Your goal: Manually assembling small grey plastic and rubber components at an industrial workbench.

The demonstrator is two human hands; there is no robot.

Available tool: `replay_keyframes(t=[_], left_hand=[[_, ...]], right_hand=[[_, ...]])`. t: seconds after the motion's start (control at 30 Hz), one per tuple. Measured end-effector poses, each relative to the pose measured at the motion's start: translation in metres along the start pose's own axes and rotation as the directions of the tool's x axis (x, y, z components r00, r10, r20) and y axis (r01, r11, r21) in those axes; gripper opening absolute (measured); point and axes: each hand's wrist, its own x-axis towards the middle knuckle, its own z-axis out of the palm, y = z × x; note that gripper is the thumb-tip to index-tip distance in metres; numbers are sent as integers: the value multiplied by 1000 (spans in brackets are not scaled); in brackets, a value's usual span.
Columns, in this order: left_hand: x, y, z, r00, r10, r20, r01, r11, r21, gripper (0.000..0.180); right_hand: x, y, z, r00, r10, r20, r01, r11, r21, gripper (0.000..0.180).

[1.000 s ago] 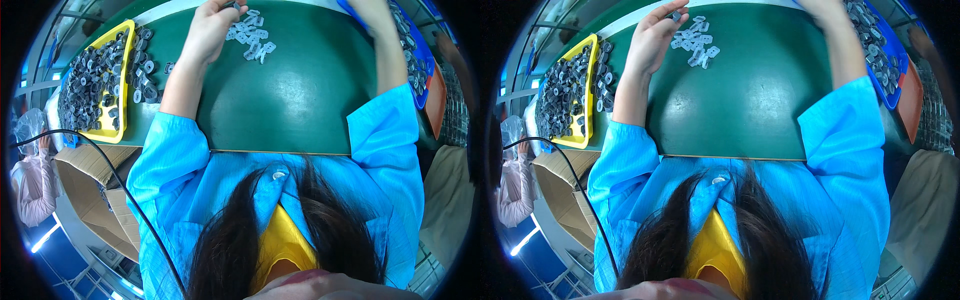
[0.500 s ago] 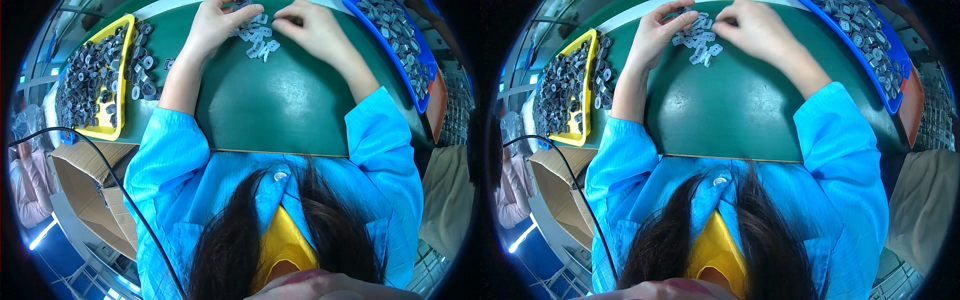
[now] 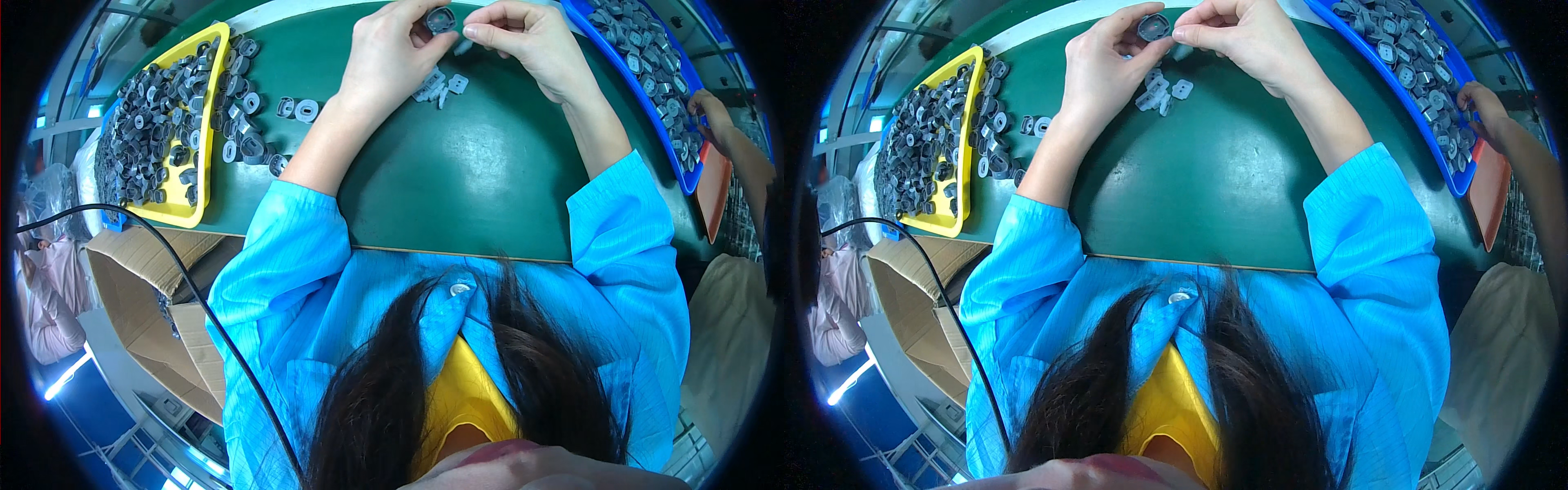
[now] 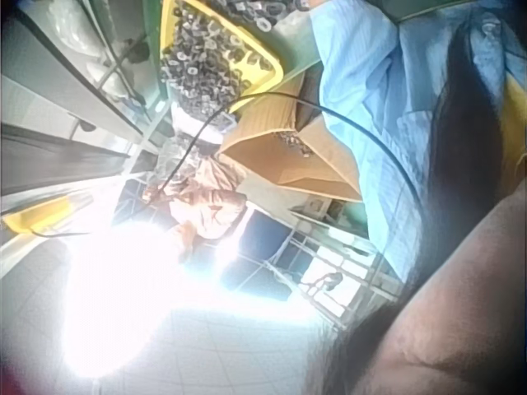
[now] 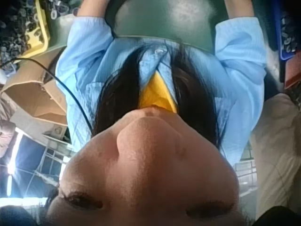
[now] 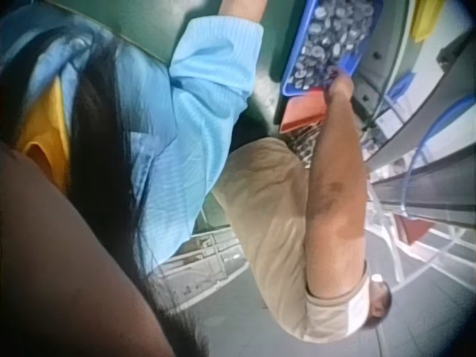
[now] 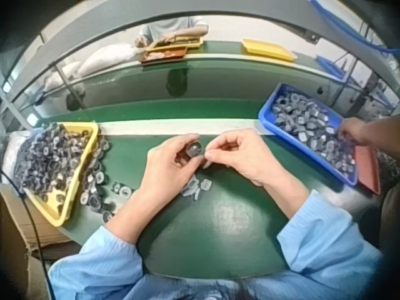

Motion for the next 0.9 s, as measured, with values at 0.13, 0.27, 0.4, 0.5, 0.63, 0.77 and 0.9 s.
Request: replay_keyframes(t=[0.13, 0.27, 0.4, 0.5, 0.63, 0.77, 0.9], left_hand=[[-4, -3, 7, 999, 13, -49, -12, 1000, 12, 37], [-3, 0, 1, 992, -123, -19, 123, 992, 17, 37], [-2, -4, 2, 987, -157, 38, 158, 987, -8, 37], [3, -5, 11, 979, -193, 63, 197, 978, -68, 37], [1, 3, 11, 973, -205, 110, 221, 961, -168, 37], [-2, 1, 7, 980, -166, 109, 181, 972, -151, 38], [0, 3, 11, 982, -166, 88, 182, 953, -242, 39]], right_hand=[[2, 2, -4, 985, 148, 90, -149, 989, 13, 17], [0, 16, -15, 938, 290, 189, -296, 955, 4, 16], [-6, 4, -52, 916, 279, 289, -281, 959, -33, 17], [-28, 40, -68, 919, 278, 279, -251, 959, -130, 16], [-45, 32, -75, 913, 258, 315, -245, 966, -81, 15], [-70, 23, -67, 954, 125, 273, -146, 988, 55, 19], [-71, 34, -52, 941, 28, 338, -44, 998, 39, 21]])
